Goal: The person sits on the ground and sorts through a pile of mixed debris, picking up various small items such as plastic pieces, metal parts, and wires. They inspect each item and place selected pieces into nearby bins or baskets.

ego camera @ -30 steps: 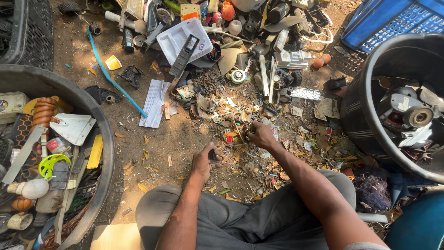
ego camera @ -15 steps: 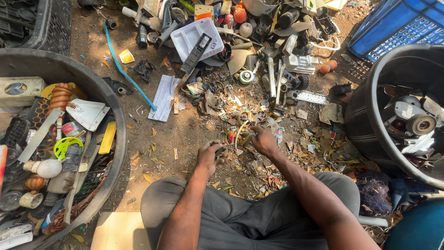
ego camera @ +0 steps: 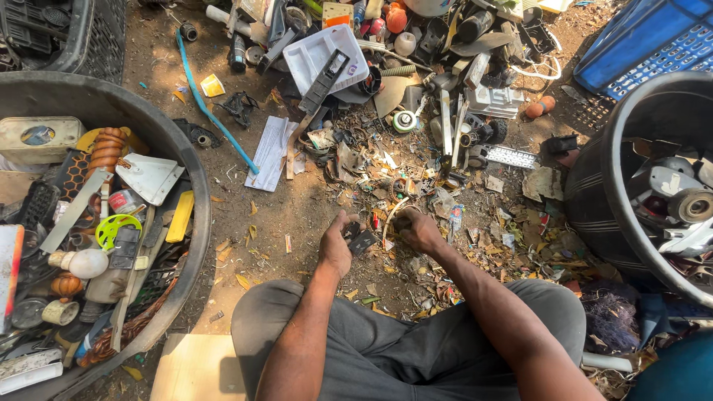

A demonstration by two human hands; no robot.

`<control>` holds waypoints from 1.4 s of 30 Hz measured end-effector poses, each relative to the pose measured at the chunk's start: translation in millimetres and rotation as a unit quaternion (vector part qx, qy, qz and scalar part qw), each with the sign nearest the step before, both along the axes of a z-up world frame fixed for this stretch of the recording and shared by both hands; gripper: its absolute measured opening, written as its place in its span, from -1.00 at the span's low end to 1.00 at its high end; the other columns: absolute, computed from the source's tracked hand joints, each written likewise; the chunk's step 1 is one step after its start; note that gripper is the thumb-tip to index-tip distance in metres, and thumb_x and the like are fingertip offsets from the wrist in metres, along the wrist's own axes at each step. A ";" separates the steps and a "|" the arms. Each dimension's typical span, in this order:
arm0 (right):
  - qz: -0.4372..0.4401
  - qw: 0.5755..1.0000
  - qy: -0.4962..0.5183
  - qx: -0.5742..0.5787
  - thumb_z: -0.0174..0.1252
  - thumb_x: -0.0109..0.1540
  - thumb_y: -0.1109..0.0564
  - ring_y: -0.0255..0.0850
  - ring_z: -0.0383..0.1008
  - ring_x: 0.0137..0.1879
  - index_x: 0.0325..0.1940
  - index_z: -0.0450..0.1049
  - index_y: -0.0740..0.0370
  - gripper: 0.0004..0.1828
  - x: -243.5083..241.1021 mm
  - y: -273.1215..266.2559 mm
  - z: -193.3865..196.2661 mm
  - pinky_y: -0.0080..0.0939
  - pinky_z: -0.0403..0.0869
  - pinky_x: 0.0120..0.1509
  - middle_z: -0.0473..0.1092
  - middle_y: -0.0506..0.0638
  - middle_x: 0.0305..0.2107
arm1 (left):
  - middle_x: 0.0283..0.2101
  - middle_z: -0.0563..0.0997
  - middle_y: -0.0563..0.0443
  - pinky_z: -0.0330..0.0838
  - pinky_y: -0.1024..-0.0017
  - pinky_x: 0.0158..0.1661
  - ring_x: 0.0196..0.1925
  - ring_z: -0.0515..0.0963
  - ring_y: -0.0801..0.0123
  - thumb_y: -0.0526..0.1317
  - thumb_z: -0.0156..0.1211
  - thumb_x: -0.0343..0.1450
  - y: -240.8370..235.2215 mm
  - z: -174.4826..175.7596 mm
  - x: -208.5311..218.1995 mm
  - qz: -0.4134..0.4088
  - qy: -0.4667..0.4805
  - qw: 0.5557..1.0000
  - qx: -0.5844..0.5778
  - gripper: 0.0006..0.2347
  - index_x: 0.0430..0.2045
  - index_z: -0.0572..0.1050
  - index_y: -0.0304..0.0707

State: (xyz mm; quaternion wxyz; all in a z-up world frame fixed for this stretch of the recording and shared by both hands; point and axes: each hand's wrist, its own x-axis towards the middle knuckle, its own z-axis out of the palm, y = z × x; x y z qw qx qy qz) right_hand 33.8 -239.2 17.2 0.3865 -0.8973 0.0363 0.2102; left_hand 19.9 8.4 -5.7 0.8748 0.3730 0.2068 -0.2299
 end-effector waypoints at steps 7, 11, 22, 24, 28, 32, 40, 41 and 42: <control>-0.163 0.972 -0.029 0.164 0.19 0.21 0.27 -0.10 0.63 -0.05 0.20 0.45 0.20 -0.55 -12.2 -0.1 51.3 -0.11 0.64 -0.01 0.56 0.12 -0.02 | -0.16 0.51 -0.17 0.67 0.12 -0.44 -0.15 0.61 0.11 0.21 0.12 0.38 1.5 4.5 -7.3 -0.031 0.018 0.998 0.050 -0.45 0.02 0.47 -0.31; -0.098 0.995 -0.016 0.012 0.16 0.27 0.13 -0.14 0.59 -0.08 0.16 0.46 0.17 -0.64 -11.2 -4.6 28.4 -0.12 0.62 -0.04 0.54 0.09 -0.08 | -0.24 0.56 -0.05 0.62 0.23 -0.48 -0.28 0.61 0.26 0.04 0.23 0.36 0.6 -0.1 -11.2 -0.064 0.048 0.997 -0.006 -0.58 -0.02 0.48 -0.26; 0.141 0.964 0.080 -0.209 0.17 0.32 -0.07 -0.13 0.55 -0.19 -0.09 0.58 0.15 -0.73 -22.6 -10.7 -12.8 -0.09 0.56 -0.11 0.55 0.04 -0.32 | -0.33 0.57 0.00 0.56 0.35 -0.55 -0.41 0.62 0.37 -0.21 0.26 0.36 11.3 9.2 -6.8 0.034 0.010 0.999 0.016 -0.65 0.03 0.50 -0.29; 0.126 0.979 0.078 -0.140 0.27 0.26 -0.09 -0.16 0.55 -0.15 -0.07 0.60 0.17 -0.68 -11.8 -21.4 -12.3 -0.10 0.57 -0.06 0.56 0.04 -0.23 | -0.31 0.56 -0.01 0.58 0.34 -0.53 -0.38 0.62 0.37 -0.21 0.25 0.35 11.7 13.3 -7.3 0.034 0.009 0.999 -0.002 -0.62 0.05 0.47 -0.30; -0.067 0.979 -0.029 -0.191 0.15 0.34 -0.02 -0.12 0.58 -0.09 0.01 0.60 0.19 -0.70 28.1 -65.5 -18.8 -0.04 0.60 0.06 0.54 0.15 -0.04 | -0.27 0.57 -0.05 0.60 0.35 -0.49 -0.35 0.64 0.35 -0.21 0.24 0.35 7.4 16.2 -5.9 0.026 -0.007 1.000 -0.016 -0.60 0.08 0.44 -0.34; -0.121 0.939 -0.084 -0.311 0.18 0.29 0.01 -0.03 0.47 -0.06 0.21 0.49 0.06 -0.60 61.5 -106.1 -40.0 0.06 0.53 0.05 0.41 0.19 -0.01 | -0.27 0.55 -0.06 0.59 0.36 -0.49 -0.33 0.67 0.30 -0.22 0.23 0.35 11.0 12.8 -5.7 0.006 -0.002 1.000 0.007 -0.61 0.07 0.44 -0.36; -0.041 0.965 -0.070 -0.249 0.00 0.45 -0.06 -0.19 0.46 -0.28 0.01 0.58 0.15 -0.68 60.0 -110.8 -62.8 -0.08 0.53 -0.11 0.51 0.06 -0.27 | -0.28 0.58 -0.04 0.59 0.40 -0.54 -0.38 0.63 0.36 -0.20 0.23 0.35 7.6 8.0 -1.9 -0.019 0.008 0.998 0.054 -0.62 0.05 0.49 -0.35; -0.040 0.964 -0.039 -0.260 -0.01 0.47 -0.06 -0.20 0.45 -0.32 -0.04 0.58 0.20 -0.65 60.2 -105.8 -50.6 -0.11 0.52 -0.16 0.54 0.05 -0.34 | -0.28 0.58 -0.04 0.59 0.38 -0.54 -0.37 0.63 0.35 -0.20 0.24 0.35 5.5 11.4 -1.0 -0.018 0.003 0.999 0.044 -0.61 0.06 0.48 -0.36; -0.056 0.965 -0.039 -0.254 0.01 0.44 -0.09 -0.23 0.44 -0.37 -0.04 0.57 0.19 -0.65 57.0 -97.2 -35.9 -0.13 0.50 -0.21 0.53 0.02 -0.37 | -0.28 0.58 -0.05 0.59 0.37 -0.54 -0.37 0.64 0.35 -0.19 0.25 0.35 4.3 15.8 -1.9 -0.017 -0.003 0.999 0.035 -0.59 0.07 0.48 -0.37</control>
